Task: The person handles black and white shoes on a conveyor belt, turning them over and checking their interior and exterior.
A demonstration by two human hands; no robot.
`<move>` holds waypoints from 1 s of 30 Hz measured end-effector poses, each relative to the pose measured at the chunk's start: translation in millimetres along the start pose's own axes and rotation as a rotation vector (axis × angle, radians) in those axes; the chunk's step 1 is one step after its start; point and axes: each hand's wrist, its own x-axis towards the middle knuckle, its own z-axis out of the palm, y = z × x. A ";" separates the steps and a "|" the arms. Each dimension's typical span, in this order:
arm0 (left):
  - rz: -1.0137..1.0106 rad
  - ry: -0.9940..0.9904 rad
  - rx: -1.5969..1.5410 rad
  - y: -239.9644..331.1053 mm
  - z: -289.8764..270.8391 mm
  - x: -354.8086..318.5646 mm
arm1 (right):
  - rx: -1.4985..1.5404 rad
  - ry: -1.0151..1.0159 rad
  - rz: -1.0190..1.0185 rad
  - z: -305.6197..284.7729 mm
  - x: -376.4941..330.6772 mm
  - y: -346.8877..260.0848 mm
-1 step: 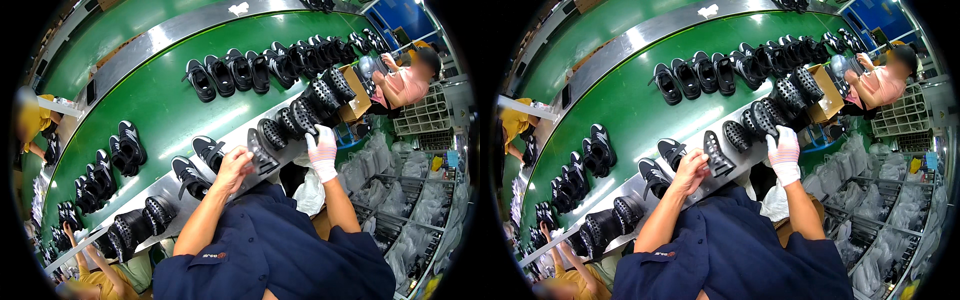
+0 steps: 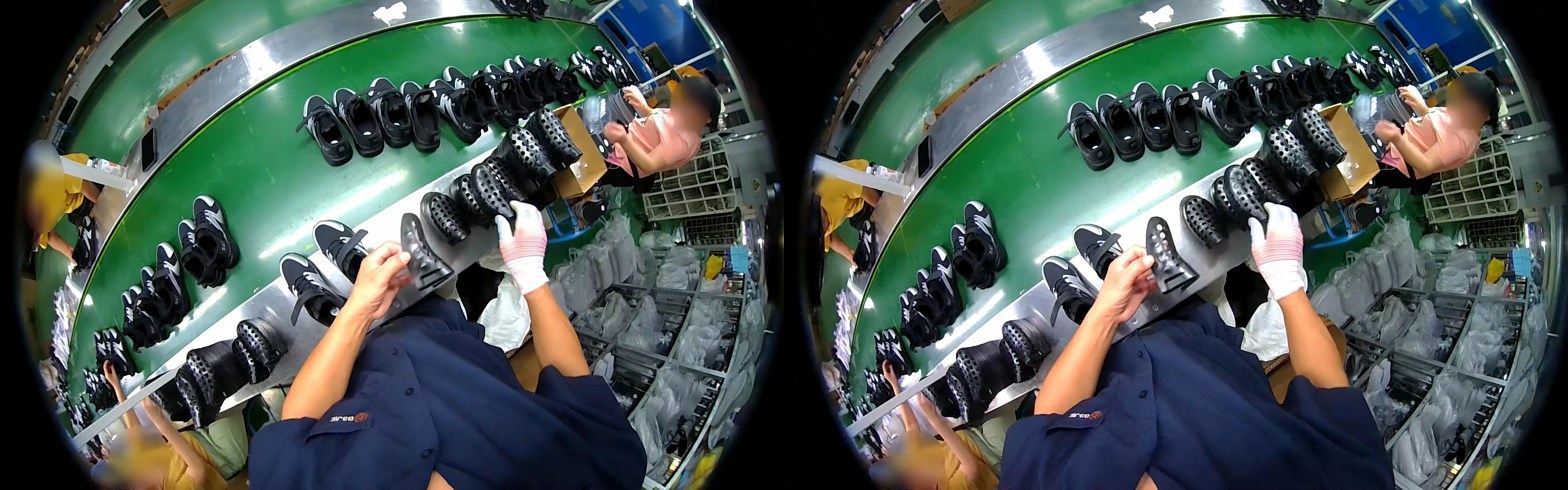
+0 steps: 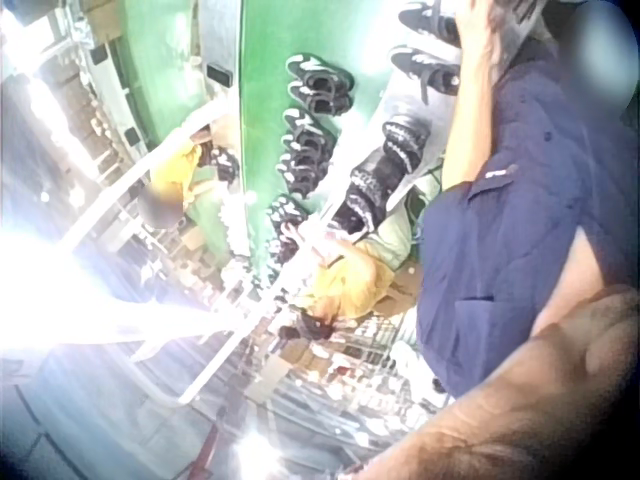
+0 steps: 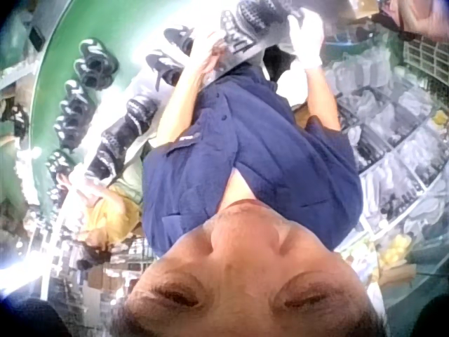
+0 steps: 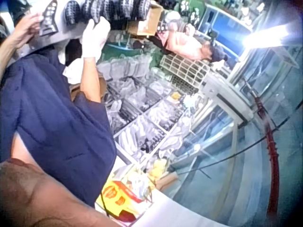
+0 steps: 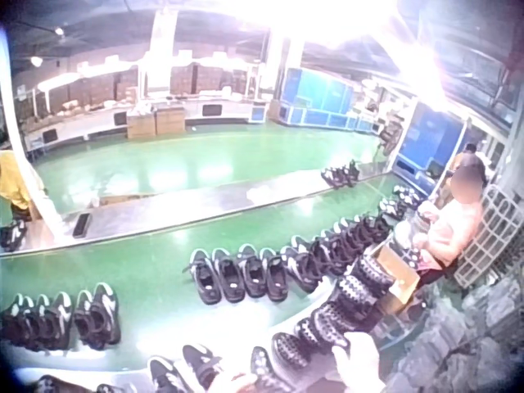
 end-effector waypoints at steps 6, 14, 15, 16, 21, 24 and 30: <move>0.092 0.058 -0.063 -20.7 -22.8 -43.5 | -0.050 -0.063 -0.134 -10.3 -11.1 -64.9; 0.295 0.156 -0.034 -40.1 -9.4 -54.7 | 0.504 -0.660 0.097 -25.2 -66.4 -167.8; 0.275 0.155 -0.042 -41.8 -14.4 -57.8 | 0.479 -0.704 0.142 -28.2 -66.6 -171.2; 0.257 0.152 -0.051 -42.9 -17.2 -59.8 | 0.452 -0.746 0.185 -29.4 -67.4 -173.3; 0.263 0.188 -0.162 -46.9 -14.4 -62.8 | 0.565 -0.684 0.262 -18.6 -80.3 -178.1; 0.168 0.414 0.450 -19.4 -13.0 -76.1 | 0.454 -0.819 0.158 -10.4 -72.3 -163.5; 0.608 0.741 1.654 -5.4 -71.8 -34.8 | 0.019 -1.195 -0.311 13.3 -23.9 -174.9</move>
